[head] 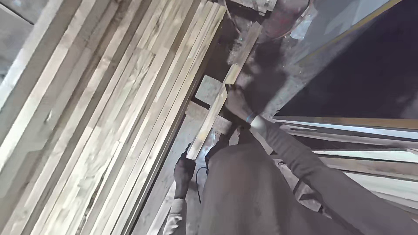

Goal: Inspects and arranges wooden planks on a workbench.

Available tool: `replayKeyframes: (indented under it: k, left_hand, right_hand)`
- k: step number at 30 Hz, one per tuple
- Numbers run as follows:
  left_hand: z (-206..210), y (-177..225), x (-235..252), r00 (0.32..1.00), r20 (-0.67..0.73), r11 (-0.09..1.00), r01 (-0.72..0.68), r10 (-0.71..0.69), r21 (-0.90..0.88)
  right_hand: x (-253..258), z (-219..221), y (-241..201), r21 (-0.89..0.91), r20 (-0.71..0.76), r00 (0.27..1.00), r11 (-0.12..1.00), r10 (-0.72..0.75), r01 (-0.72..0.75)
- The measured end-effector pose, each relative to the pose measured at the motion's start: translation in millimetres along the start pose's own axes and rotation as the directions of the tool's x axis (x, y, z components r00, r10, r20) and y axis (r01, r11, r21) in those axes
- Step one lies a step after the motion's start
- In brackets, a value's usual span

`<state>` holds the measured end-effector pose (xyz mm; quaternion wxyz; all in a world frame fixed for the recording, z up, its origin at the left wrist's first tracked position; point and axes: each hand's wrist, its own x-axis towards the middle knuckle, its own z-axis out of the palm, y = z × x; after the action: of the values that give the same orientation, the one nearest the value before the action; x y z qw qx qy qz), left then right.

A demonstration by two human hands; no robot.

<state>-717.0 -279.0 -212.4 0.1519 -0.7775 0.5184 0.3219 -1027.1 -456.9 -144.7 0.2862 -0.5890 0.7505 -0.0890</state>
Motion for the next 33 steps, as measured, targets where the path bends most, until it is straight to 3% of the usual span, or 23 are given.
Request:
replayKeyframes:
  k: [3,5,7,9,11,12,15,17,20,22,24,26,29,31,32,33]
  left_hand:
    - [5.4,3.3,-1.5,0.998,-0.050,0.999,0.024,-0.022,0.038]
    - [17.1,2.6,-4.0,0.980,-0.200,0.992,0.026,-0.001,0.122]
    - [26.1,-4.1,0.2,0.949,-0.300,0.982,-0.039,0.094,0.183]
    - [8.6,-4.6,5.1,0.992,-0.106,0.993,-0.053,0.064,0.108]
    - [-10.5,-6.4,9.2,0.997,0.071,0.999,-0.032,0.030,0.034]
    - [-9.4,-5.8,1.6,0.999,0.049,0.999,-0.009,0.007,0.042]
    - [10.6,15.6,3.6,0.965,-0.261,0.997,0.015,0.005,0.077]
    - [16.1,19.0,4.4,0.949,-0.315,0.996,0.036,-0.010,0.078]
    - [-18.6,26.6,11.2,0.995,0.015,0.993,0.097,-0.098,0.071]
    - [-23.3,35.4,13.8,0.982,0.098,0.976,0.142,-0.160,0.163]
    - [-25.9,34.1,26.8,0.984,0.136,0.989,0.096,-0.111,0.111]
    - [-29.9,29.5,33.5,0.970,0.238,0.998,0.049,-0.040,-0.034]
    - [-27.0,22.9,42.9,0.942,0.336,0.999,0.031,-0.018,-0.032]
    - [-28.4,40.4,26.5,0.983,0.169,0.997,-0.074,0.077,-0.023]
    - [-42.5,71.8,2.2,0.987,0.018,0.988,-0.157,0.157,-0.004]
    - [-80.9,133.7,-30.4,0.983,-0.068,0.985,-0.170,0.172,0.032]
  right_hand:
    - [-73.3,51.1,-31.1,-0.138,0.191,0.982,0.990,-0.009,0.036]
    - [-97.4,78.5,-33.4,-0.134,0.211,0.978,0.991,0.003,0.025]
    - [-88.3,45.3,-18.2,0.012,0.393,0.915,0.996,-0.088,0.091]
    - [-63.5,-6.1,11.7,0.267,0.434,0.879,0.960,-0.199,0.085]
    - [-45.0,-51.4,40.1,0.414,0.427,0.897,0.906,-0.112,-0.084]
    - [-37.0,-66.8,57.1,0.447,0.415,0.909,0.880,-0.044,-0.161]
    - [13.7,-98.0,105.6,0.540,0.307,0.950,0.813,0.050,-0.217]
    - [45.5,-112.5,118.7,0.569,0.273,0.959,0.792,0.073,-0.222]
    - [96.8,-136.4,120.0,0.580,0.257,0.964,0.786,0.072,-0.213]
    - [119.4,-140.4,117.9,0.615,0.247,0.968,0.766,0.041,-0.189]
    - [143.0,-137.1,113.1,0.656,0.239,0.971,0.734,0.018,-0.176]
    - [157.9,-117.3,110.4,0.546,0.162,0.987,0.834,-0.012,-0.080]
    - [133.0,-39.2,121.3,0.125,-0.087,0.974,0.968,-0.208,0.218]
    - [90.5,-22.0,102.8,-0.118,0.065,0.982,0.976,-0.176,0.183]
    - [72.5,-39.8,80.2,-0.173,0.289,0.957,0.983,-0.006,0.058]
    - [62.6,-50.2,70.5,-0.151,0.347,0.936,0.989,0.058,-0.005]
